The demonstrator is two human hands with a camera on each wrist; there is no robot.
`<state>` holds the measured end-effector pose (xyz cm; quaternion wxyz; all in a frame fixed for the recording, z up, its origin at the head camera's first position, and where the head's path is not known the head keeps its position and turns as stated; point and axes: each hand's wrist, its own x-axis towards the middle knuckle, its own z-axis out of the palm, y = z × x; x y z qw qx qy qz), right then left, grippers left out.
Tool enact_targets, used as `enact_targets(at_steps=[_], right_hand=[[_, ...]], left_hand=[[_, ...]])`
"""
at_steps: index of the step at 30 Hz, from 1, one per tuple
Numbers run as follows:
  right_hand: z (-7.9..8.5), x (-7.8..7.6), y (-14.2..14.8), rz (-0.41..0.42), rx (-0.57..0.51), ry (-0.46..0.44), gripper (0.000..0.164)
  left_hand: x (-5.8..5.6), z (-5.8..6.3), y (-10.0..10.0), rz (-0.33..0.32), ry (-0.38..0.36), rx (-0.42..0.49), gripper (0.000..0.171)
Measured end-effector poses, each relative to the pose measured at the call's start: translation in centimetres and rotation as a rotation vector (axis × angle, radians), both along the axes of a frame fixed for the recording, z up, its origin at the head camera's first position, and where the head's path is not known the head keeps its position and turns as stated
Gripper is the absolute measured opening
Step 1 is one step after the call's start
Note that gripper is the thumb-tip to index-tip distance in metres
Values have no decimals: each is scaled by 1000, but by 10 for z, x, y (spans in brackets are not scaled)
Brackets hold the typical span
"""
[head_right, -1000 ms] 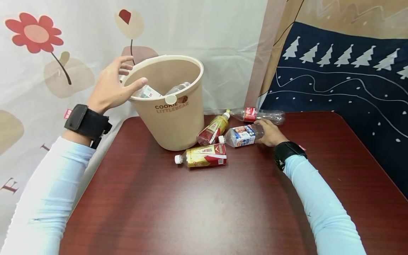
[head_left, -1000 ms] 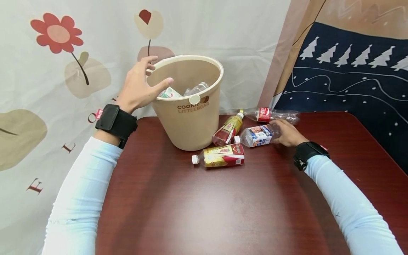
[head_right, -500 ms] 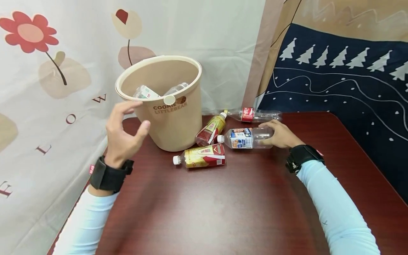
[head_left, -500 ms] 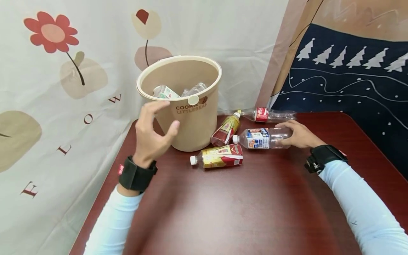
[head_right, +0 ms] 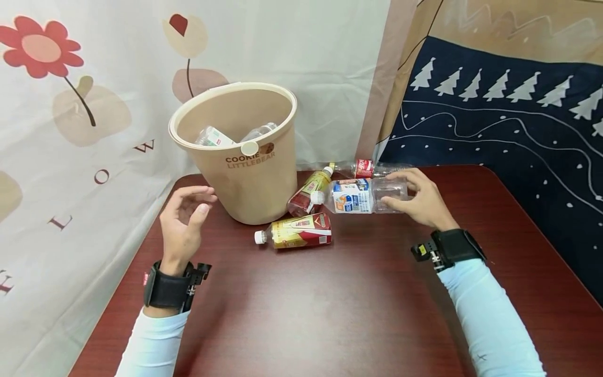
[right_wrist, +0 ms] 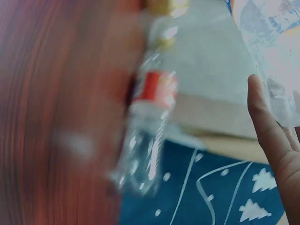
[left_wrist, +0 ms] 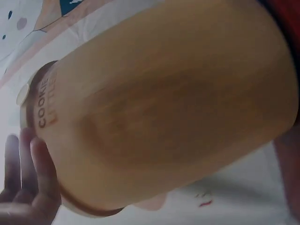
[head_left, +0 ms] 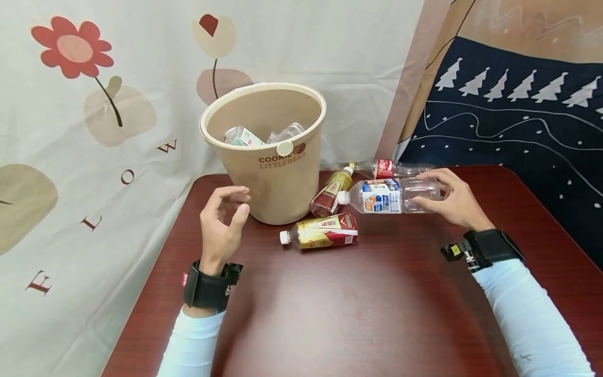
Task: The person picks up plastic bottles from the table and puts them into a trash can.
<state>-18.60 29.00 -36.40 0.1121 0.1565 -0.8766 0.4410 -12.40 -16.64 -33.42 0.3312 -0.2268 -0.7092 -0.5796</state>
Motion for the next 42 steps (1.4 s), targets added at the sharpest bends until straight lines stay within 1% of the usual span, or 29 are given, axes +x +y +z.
enact_targets(at_steps=[2,4,7,10,13,16,19,21,23,27,29,33,35,37,42], right_hand=[[1,9,-6,20,-54,48,50],[5,19,-13,38,-84,82,51],[13,34,-25,54,-105,105,50],[19,48,-37,100,-132,124,52],[22,59,-48,161,-157,155,54],[21,68,-56,222,-225,176,56],[20,76,-62,255,-307,170,57],[18,80,-66,264,-345,156,57],[16,83,-68,268,-374,144,57],[12,86,-71,286,-408,159,59],[10,87,-73,306,-424,167,59],[9,89,-78,336,-441,162,59],[8,89,-81,338,-442,157,59],[7,89,-84,333,-440,157,59],[4,88,-88,333,-427,138,60]], left_hand=[[1,-6,1,-73,-42,6,31],[2,-11,2,-139,-76,0,32],[3,-17,6,-213,-132,-17,35],[6,-20,11,-287,-180,-19,40],[8,-24,18,-372,-211,-18,44],[8,-29,26,-471,-231,-20,48],[7,-32,33,-559,-247,-25,52],[7,-33,36,-597,-247,-19,54],[9,-35,38,-617,-255,-10,56],[11,-37,43,-635,-252,23,52],[13,-37,45,-647,-230,47,48],[15,-35,48,-657,-161,76,37],[15,-35,48,-645,-136,76,34],[14,-34,48,-612,-114,61,32],[14,-32,43,-539,-97,23,31]])
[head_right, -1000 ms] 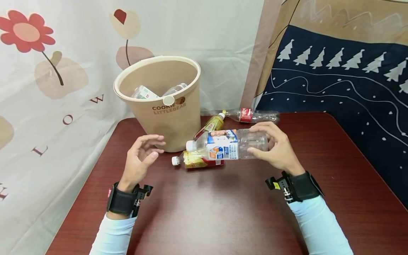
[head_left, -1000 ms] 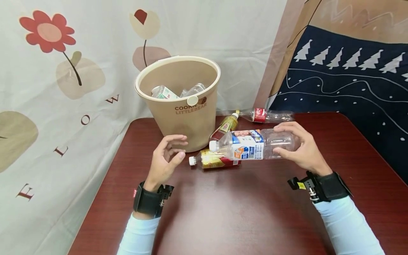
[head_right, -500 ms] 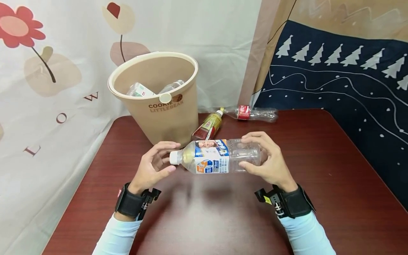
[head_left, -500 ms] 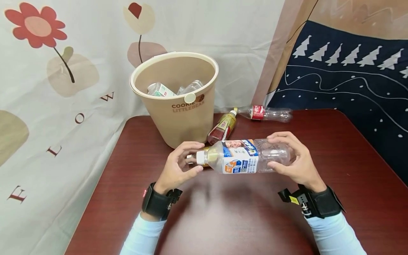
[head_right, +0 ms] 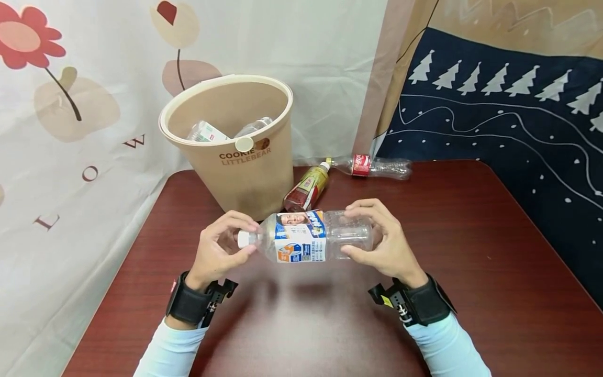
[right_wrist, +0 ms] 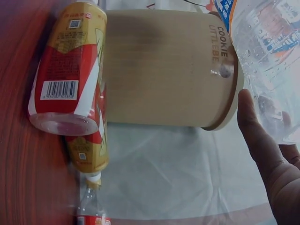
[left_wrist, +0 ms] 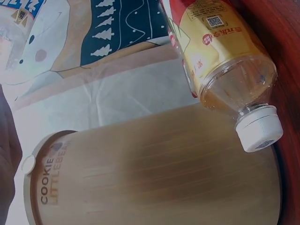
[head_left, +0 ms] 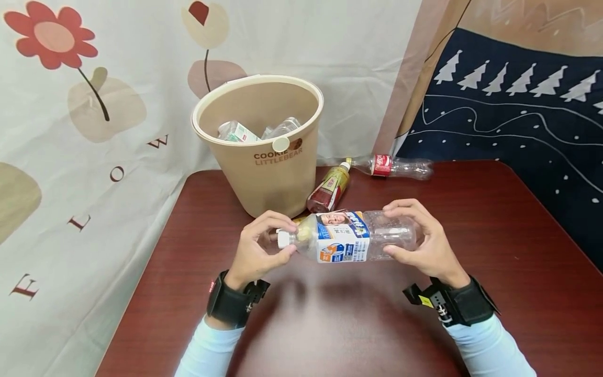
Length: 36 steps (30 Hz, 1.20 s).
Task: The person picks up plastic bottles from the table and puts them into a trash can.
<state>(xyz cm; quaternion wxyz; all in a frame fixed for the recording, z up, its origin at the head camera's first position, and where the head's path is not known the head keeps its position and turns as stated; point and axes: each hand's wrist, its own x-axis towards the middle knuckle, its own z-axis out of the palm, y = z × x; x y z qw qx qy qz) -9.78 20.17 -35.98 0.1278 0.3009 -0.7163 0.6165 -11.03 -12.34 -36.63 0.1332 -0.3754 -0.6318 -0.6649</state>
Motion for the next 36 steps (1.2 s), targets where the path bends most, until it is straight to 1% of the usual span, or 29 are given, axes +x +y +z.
enact_targets(at_steps=[4,9,11,13,23,29,32,36], right_hand=[[-1,1,-2,27,3,-34,61],[-1,1,-3,115,-9,-77,65],[-1,1,-3,151,-19,-78,66],[-2,0,-4,168,-23,-76,66],[-4,0,-6,172,-26,-72,65],[-4,-1,-4,140,-19,-82,69],[-7,-6,-2,181,-65,-72,71],[-16,-16,4,282,-174,-62,73]], left_hand=[[0,1,-4,17,-6,-16,29],[0,3,-9,33,1,-20,32],[0,4,-11,39,6,-25,32],[0,4,-12,41,5,-31,32],[1,4,-15,61,4,-50,32],[-1,5,-16,75,8,-67,31],[-2,7,-18,102,11,-72,28],[-2,9,-22,100,-3,-23,29]])
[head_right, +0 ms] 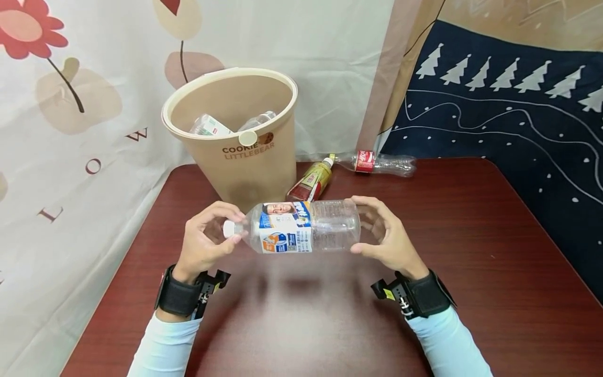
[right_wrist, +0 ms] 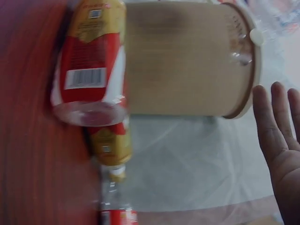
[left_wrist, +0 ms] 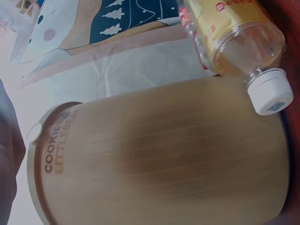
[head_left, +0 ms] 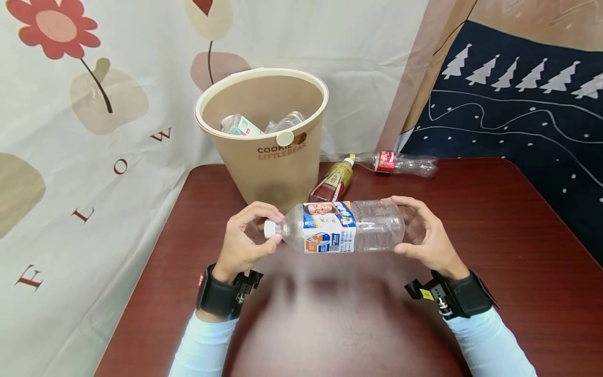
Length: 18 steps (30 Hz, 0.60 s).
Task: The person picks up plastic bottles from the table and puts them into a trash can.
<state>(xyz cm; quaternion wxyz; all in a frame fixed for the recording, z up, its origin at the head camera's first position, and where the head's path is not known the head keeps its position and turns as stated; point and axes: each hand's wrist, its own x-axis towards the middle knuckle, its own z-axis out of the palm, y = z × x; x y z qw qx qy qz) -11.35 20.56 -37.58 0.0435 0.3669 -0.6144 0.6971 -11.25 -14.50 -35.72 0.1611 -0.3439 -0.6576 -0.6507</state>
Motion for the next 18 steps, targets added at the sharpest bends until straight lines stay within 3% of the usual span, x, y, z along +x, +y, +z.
enact_targets(at_steps=[2,4,6,9,12,18], right_hand=[[-5,-5,2,26,-28,-11,73],[-9,-11,4,0,15,-37,68],[-12,-17,4,-70,142,-79,60],[-15,-31,0,-170,416,-130,52],[-19,-47,-6,-208,625,-116,53],[-34,-67,-17,-255,809,-13,54]], left_hand=[[0,2,-3,-13,1,48,30],[0,5,-6,-2,19,89,31],[-1,8,-9,20,49,128,32],[-3,19,-17,64,84,182,32],[-6,37,-23,105,103,229,29],[-19,82,-32,228,128,275,29]])
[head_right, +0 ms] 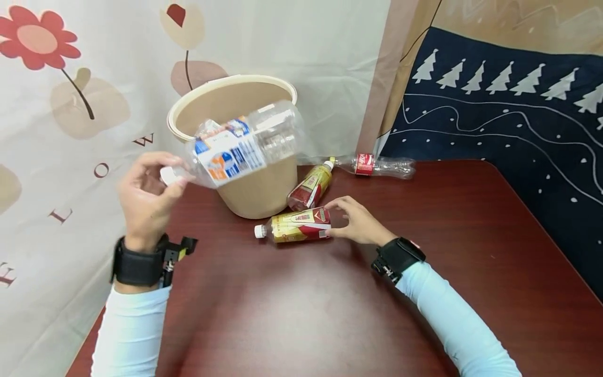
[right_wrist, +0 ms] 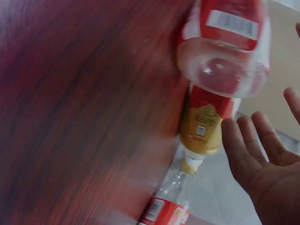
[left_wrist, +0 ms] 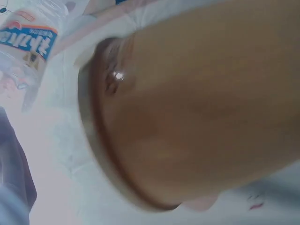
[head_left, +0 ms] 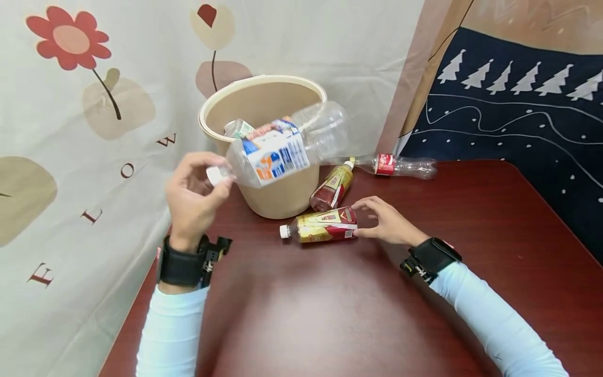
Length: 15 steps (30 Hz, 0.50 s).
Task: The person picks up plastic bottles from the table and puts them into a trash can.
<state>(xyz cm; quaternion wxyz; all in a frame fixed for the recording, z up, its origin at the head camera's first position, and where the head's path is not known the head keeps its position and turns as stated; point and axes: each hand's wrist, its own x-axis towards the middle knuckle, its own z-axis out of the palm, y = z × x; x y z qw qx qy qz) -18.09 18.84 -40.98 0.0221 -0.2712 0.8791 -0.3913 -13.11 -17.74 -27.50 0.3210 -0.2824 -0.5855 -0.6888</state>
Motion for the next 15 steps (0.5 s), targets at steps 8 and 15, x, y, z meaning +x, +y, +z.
enact_targets(at_steps=[8,15], right_hand=[[-14,-7,-11,23,109,87,49],[-19,-8,-17,38,99,143,51]], left_hand=[[-30,47,-17,415,-175,-84,20],[-55,74,-24,723,-305,-396,16]])
